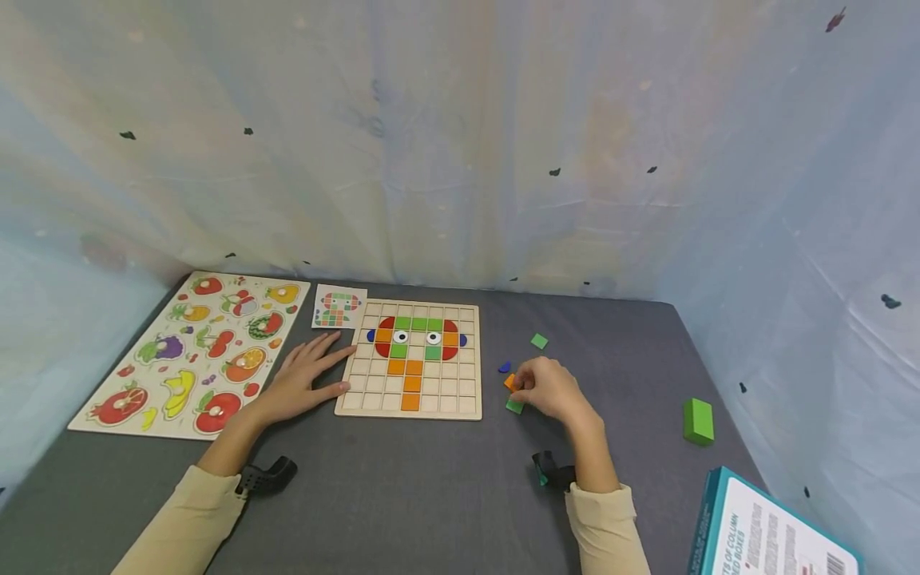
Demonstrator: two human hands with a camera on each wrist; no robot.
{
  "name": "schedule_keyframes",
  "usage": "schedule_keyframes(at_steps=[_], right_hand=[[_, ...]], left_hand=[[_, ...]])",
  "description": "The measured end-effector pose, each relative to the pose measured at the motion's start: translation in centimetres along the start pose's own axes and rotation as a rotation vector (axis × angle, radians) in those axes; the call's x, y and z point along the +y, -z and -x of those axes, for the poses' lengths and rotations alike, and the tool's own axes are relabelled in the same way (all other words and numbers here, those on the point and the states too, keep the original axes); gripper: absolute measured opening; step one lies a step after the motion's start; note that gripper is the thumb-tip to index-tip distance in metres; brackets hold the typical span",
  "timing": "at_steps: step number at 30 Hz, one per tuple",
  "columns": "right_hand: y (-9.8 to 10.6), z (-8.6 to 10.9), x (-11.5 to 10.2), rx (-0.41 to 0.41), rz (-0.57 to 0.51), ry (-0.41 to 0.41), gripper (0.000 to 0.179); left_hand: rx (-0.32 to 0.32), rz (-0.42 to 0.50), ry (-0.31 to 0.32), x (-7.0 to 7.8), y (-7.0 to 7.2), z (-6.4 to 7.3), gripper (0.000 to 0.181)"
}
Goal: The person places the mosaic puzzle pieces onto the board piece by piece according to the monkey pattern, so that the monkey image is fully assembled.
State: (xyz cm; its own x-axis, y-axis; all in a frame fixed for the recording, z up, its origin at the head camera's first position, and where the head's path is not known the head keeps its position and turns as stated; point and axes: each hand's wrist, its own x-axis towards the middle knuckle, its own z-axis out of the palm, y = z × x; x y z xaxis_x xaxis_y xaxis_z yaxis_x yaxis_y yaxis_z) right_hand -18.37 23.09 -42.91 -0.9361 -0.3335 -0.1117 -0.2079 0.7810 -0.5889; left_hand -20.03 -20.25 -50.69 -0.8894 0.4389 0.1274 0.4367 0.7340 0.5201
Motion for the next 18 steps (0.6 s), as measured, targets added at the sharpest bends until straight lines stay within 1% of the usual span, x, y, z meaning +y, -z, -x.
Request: schedule_keyframes(at_steps=[2,3,5,8,15,18], right_hand=[[0.4,0.4,0.4,-0.079,-0.019,0.001,0.010],[0.5,0.5,0.5,-0.102,-0.023,0.001,0.012],[0.5,0.5,0.6,-0.122,-0.019,-0.013,0.013],[0.3,0.5,0.5,-0.130,0.010,-0.034,0.016],[-0.5,0.1,0.2,-0.096,0.079,-0.088,0.021],[-0.8,0.0,0.1,-0.093,0.094,-0.095,0.022]], left_hand=[[0.001,0.002,-0.003,0.0,0.0,0.0,0.071],[0.001,0.004,-0.005,0.1,0.0,0.0,0.071],[0.005,0.005,-0.009,0.0,-0.1,0.0,0.071],[0.016,0.003,-0.019,0.0,-0.1,0.0,0.070],[0.014,0.001,-0.016,0.1,0.0,0.0,0.070],[0.013,0.001,-0.013,0.1,0.0,0.0,0.070]])
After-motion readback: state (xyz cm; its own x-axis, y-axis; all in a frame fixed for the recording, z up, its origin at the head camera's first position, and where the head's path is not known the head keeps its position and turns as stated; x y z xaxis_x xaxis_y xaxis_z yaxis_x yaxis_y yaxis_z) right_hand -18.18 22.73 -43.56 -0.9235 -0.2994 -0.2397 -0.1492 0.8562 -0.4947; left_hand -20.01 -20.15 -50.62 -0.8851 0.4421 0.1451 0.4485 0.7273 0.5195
